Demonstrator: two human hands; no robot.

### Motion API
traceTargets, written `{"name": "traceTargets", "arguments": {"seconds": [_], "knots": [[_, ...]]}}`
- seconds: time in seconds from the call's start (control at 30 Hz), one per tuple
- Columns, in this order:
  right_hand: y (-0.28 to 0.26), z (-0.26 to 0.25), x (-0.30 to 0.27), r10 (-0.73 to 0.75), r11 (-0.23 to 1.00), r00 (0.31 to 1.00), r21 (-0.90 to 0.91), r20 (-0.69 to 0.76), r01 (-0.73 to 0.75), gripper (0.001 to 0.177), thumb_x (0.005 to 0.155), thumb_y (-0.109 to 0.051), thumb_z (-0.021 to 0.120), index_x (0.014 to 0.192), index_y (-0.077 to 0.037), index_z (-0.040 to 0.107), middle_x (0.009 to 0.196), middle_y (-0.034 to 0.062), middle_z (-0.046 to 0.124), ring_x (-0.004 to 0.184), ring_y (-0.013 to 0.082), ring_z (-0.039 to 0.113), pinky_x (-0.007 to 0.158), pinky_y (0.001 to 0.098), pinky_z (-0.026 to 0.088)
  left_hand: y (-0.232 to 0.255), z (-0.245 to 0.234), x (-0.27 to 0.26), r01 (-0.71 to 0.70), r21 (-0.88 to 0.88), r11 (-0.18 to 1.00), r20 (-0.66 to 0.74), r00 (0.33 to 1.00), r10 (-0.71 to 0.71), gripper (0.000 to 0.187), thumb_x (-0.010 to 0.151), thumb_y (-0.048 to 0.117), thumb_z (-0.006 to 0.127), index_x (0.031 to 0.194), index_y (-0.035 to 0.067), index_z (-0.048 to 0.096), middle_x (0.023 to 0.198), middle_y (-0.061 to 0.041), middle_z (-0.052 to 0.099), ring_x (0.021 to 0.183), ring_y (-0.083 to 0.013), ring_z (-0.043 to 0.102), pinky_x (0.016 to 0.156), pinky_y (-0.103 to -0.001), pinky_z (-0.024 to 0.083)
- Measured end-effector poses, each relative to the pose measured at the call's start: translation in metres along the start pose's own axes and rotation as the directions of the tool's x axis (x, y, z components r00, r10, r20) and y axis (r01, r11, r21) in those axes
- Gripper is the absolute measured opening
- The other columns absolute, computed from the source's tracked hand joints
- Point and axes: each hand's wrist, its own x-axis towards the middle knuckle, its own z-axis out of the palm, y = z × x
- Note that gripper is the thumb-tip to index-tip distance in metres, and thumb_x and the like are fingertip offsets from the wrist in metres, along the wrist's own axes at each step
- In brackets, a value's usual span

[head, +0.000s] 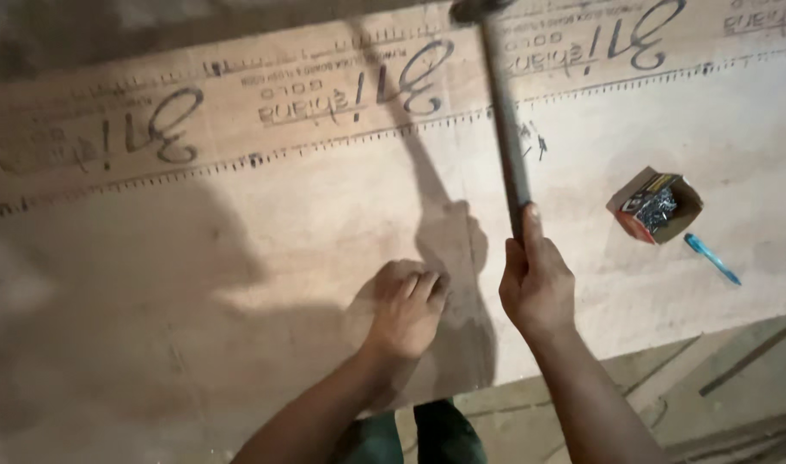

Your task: The person hammers nails into a large wooden board, using their hands to position the nails and a hammer to drive them into the surface at various marked points.

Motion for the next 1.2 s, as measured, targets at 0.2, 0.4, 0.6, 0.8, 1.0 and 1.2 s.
{"name": "traceTargets", "arguments": {"seconds": [0.2, 0.4, 0.6, 0.8, 1.0, 1.2], "knots": [[-0.006, 0.007, 0.012, 0.241, 0.97, 0.923, -0.039, 0.299, -0.24, 0.064, 0.101, -0.01, 0.061, 0.16, -0.015, 0.038, 0.076, 0.0221, 0.068, 0.065, 0.0423, 0.066, 0.057, 0.0503, 0.053, -0.001, 0.008, 0.0, -0.074, 0.061, 0.995, 0.132, 0.989, 0.066, 0.026, 0.089, 0.014, 0.058, 0.111, 0.003, 0.066, 0.115, -0.011, 0.062, 0.112, -0.0276, 0.059, 0.097, -0.04, 0.052], [0.001, 0.008, -0.009, 0.006, 1.0, 0.999, -0.02, 0.037, -0.005, 0.062, 0.108, -0.012, 0.059, 0.163, -0.014, 0.032, 0.083, 0.0207, 0.066, 0.068, 0.0404, 0.063, 0.06, 0.0486, 0.052, -0.01, 0.041, -0.005, 0.116, 0.145, 0.983, -0.184, 0.979, -0.088, 0.01, 0.089, 0.015, 0.06, 0.095, 0.012, 0.067, 0.098, -0.007, 0.063, 0.097, -0.0255, 0.063, 0.087, -0.043, 0.056], [0.004, 0.022, -0.003, 0.12, 0.993, 0.985, 0.007, 0.124, -0.122, 0.063, 0.102, -0.012, 0.062, 0.16, -0.016, 0.038, 0.079, 0.0182, 0.065, 0.063, 0.0379, 0.064, 0.057, 0.049, 0.052, -0.011, 0.005, -0.01, -0.042, 0.035, 0.999, -0.358, 0.932, 0.052, 0.022, 0.091, 0.017, 0.063, 0.109, 0.005, 0.069, 0.11, -0.01, 0.064, 0.101, -0.0256, 0.062, 0.081, -0.038, 0.055], [0.005, 0.026, -0.006, 0.202, 0.978, 0.953, -0.102, 0.225, -0.183, 0.065, 0.098, -0.012, 0.065, 0.159, -0.018, 0.041, 0.076, 0.0177, 0.066, 0.062, 0.0391, 0.064, 0.056, 0.05, 0.052, -0.005, 0.004, -0.009, -0.009, 0.045, 0.999, -0.201, 0.979, 0.018, 0.019, 0.081, 0.012, 0.063, 0.099, 0.009, 0.069, 0.104, -0.007, 0.065, 0.102, -0.0249, 0.064, 0.08, -0.039, 0.055], [0.009, 0.024, -0.022, 0.062, 0.997, 0.995, -0.045, 0.076, -0.059, 0.063, 0.105, -0.01, 0.062, 0.162, -0.014, 0.033, 0.082, 0.0177, 0.064, 0.068, 0.0383, 0.063, 0.06, 0.0479, 0.052, -0.007, -0.008, -0.013, -0.026, 0.102, 0.994, -0.158, 0.987, 0.042, 0.022, 0.082, 0.014, 0.063, 0.101, 0.004, 0.069, 0.104, -0.011, 0.064, 0.097, -0.0249, 0.061, 0.075, -0.038, 0.053], [0.013, 0.021, -0.013, 0.066, 0.997, 0.998, 0.034, 0.015, -0.067, 0.061, 0.106, -0.01, 0.059, 0.162, -0.016, 0.035, 0.083, 0.018, 0.066, 0.068, 0.0364, 0.065, 0.061, 0.0473, 0.053, -0.017, -0.016, -0.008, 0.076, -0.34, 0.937, -0.246, 0.955, -0.167, 0.013, 0.095, 0.001, 0.062, 0.104, 0.007, 0.069, 0.1, -0.011, 0.07, 0.095, -0.0261, 0.069, 0.083, -0.038, 0.058]]}}
